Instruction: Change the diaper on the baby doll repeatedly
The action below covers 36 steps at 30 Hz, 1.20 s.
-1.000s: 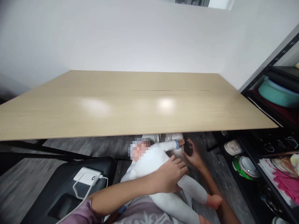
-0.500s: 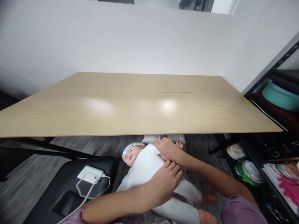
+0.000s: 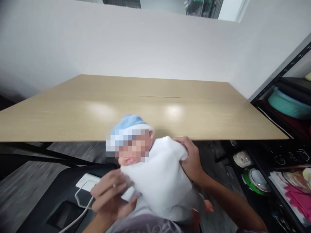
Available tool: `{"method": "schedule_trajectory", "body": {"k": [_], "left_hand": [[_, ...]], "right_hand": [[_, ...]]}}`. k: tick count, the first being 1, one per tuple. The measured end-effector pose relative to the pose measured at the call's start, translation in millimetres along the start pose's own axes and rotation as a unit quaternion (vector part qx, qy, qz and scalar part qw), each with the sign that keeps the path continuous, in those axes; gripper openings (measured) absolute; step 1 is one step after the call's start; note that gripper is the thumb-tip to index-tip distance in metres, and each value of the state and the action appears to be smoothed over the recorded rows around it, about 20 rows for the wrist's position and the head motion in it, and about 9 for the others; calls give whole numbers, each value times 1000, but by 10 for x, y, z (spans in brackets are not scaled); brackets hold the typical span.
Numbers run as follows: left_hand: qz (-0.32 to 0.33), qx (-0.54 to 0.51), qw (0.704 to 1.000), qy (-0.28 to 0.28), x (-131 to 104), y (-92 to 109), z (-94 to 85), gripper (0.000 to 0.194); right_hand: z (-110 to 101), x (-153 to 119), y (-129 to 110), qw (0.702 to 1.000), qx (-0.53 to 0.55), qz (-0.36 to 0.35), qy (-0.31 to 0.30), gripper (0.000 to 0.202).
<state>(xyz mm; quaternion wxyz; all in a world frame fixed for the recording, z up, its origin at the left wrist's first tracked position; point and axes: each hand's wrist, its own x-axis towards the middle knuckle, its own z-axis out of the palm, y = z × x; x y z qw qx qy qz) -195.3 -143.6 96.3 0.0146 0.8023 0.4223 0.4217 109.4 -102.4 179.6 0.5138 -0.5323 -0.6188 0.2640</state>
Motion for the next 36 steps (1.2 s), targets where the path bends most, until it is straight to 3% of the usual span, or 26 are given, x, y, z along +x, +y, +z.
{"method": "schedule_trajectory", "body": {"k": [2, 3, 6, 8, 10, 13, 17, 21, 25, 29, 32, 36], "left_hand": [[-11, 1, 997, 82, 237, -106, 30, 64], [-18, -7, 997, 78, 386, -145, 43, 69], [-81, -71, 991, -74, 835, -263, 89, 66], [-124, -121, 974, -144, 1087, -366, 136, 67], [-138, -162, 962, -170, 1306, -489, 192, 73], [-127, -181, 956, -195, 1601, -663, 276, 78], [-96, -167, 948, -254, 1912, -803, 357, 75], [-70, -134, 950, -275, 2009, -892, 371, 67], [-22, -54, 959, -278, 1910, -1033, 297, 62], [52, 37, 966, -249, 1778, -1260, 271, 48], [75, 85, 971, -209, 1773, -1465, 344, 42], [28, 70, 979, -187, 1986, -1749, 495, 48]], "right_hand": [[-35, 44, 44, 998, 15, 39, 50, 35], [-38, 81, 76, 996, 21, 53, 64, 35], [-55, 259, 206, 995, 20, 57, 79, 36], [-125, 427, 306, 997, -18, 34, 71, 35], [-259, 613, 406, 993, -111, 3, 37, 34], [-496, 860, 555, 959, -275, -28, -58, 31], [-675, 1026, 777, 925, -353, -39, -135, 19], [-741, 998, 986, 933, -332, -47, -133, 26], [-785, 863, 1100, 947, -298, -33, -116, 39], [-748, 803, 1187, 950, -296, -27, -96, 39], [-691, 902, 1274, 948, -301, -27, -101, 38], [-622, 1226, 1376, 947, -300, -26, -111, 39]]}}
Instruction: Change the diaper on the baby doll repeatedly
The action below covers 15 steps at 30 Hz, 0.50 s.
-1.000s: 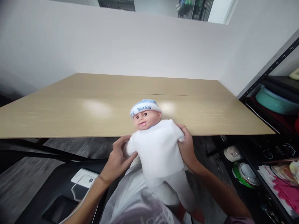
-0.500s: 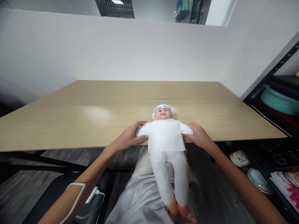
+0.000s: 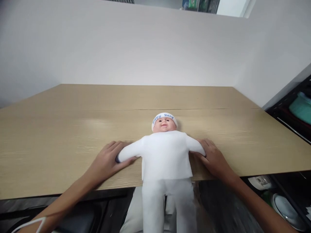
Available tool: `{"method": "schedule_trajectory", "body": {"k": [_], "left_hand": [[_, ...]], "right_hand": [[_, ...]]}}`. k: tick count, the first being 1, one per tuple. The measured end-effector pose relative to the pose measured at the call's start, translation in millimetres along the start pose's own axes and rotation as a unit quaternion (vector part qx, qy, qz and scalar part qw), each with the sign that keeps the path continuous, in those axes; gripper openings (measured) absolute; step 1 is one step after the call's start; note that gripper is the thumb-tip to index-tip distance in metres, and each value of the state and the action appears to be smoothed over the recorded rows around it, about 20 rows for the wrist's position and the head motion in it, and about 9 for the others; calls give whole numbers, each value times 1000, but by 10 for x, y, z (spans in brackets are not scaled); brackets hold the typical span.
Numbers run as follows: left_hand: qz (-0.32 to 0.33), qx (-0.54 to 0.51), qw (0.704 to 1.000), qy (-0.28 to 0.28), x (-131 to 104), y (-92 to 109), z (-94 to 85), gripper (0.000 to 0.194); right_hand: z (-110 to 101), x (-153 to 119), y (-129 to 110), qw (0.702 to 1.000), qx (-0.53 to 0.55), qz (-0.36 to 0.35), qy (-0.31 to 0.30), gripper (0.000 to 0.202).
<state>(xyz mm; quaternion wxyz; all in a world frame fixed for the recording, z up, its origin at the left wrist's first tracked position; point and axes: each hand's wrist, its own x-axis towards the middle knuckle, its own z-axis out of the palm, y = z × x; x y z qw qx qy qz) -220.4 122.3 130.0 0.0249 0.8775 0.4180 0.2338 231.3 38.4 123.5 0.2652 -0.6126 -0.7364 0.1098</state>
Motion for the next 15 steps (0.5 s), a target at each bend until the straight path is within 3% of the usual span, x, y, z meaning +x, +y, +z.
{"method": "schedule_trajectory", "body": {"k": [4, 8, 15], "left_hand": [[-56, -44, 997, -18, 376, -277, 46, 57], [-69, -41, 996, -38, 712, -501, 109, 59], [-78, 3, 997, 1, 1255, -838, 313, 57]], "right_hand": [[49, 443, 93, 1000, -15, -23, 7, 42], [149, 903, 230, 998, -34, -49, 26, 43], [318, 1697, 469, 995, -51, -61, 61, 41]]}}
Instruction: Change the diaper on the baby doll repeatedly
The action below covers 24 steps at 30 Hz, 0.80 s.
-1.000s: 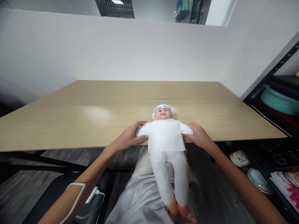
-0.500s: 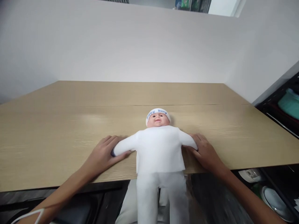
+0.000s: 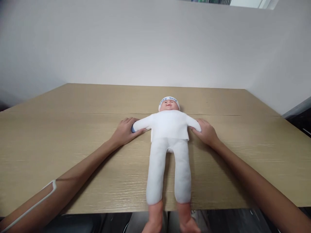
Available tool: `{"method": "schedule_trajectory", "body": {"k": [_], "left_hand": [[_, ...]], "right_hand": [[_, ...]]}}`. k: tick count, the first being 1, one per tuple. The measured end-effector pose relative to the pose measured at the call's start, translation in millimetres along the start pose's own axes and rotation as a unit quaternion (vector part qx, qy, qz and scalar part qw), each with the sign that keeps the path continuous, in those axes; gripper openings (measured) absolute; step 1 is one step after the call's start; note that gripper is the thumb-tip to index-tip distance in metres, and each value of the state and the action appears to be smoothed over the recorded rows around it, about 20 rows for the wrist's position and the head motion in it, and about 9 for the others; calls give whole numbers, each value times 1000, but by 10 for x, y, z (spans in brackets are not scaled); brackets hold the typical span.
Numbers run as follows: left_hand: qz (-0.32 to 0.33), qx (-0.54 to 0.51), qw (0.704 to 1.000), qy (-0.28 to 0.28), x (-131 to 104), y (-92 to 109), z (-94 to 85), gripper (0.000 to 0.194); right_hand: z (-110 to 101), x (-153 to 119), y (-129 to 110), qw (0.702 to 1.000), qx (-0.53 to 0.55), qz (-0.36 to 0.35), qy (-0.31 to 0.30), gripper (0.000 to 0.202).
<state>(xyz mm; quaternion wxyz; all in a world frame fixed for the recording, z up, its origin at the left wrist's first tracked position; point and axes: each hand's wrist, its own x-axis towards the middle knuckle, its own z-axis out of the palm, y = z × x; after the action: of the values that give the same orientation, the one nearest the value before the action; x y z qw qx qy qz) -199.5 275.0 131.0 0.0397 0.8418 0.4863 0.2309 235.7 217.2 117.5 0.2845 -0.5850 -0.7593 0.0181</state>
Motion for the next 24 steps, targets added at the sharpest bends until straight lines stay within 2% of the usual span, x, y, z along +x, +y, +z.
{"method": "schedule_trajectory", "body": {"k": [4, 7, 15, 24], "left_hand": [[-23, 0, 999, 37, 327, -120, 119, 58], [-34, -19, 998, 50, 463, -196, 179, 58], [-29, -62, 997, 27, 454, -307, 202, 58], [-27, -55, 998, 34, 460, -340, 258, 61]], "right_hand": [[137, 325, 132, 1000, -2, -4, 24, 39], [194, 427, 212, 999, -12, -10, 52, 43], [208, 415, 325, 998, 6, 4, 63, 57], [269, 431, 413, 998, 1, -7, 66, 69]]}}
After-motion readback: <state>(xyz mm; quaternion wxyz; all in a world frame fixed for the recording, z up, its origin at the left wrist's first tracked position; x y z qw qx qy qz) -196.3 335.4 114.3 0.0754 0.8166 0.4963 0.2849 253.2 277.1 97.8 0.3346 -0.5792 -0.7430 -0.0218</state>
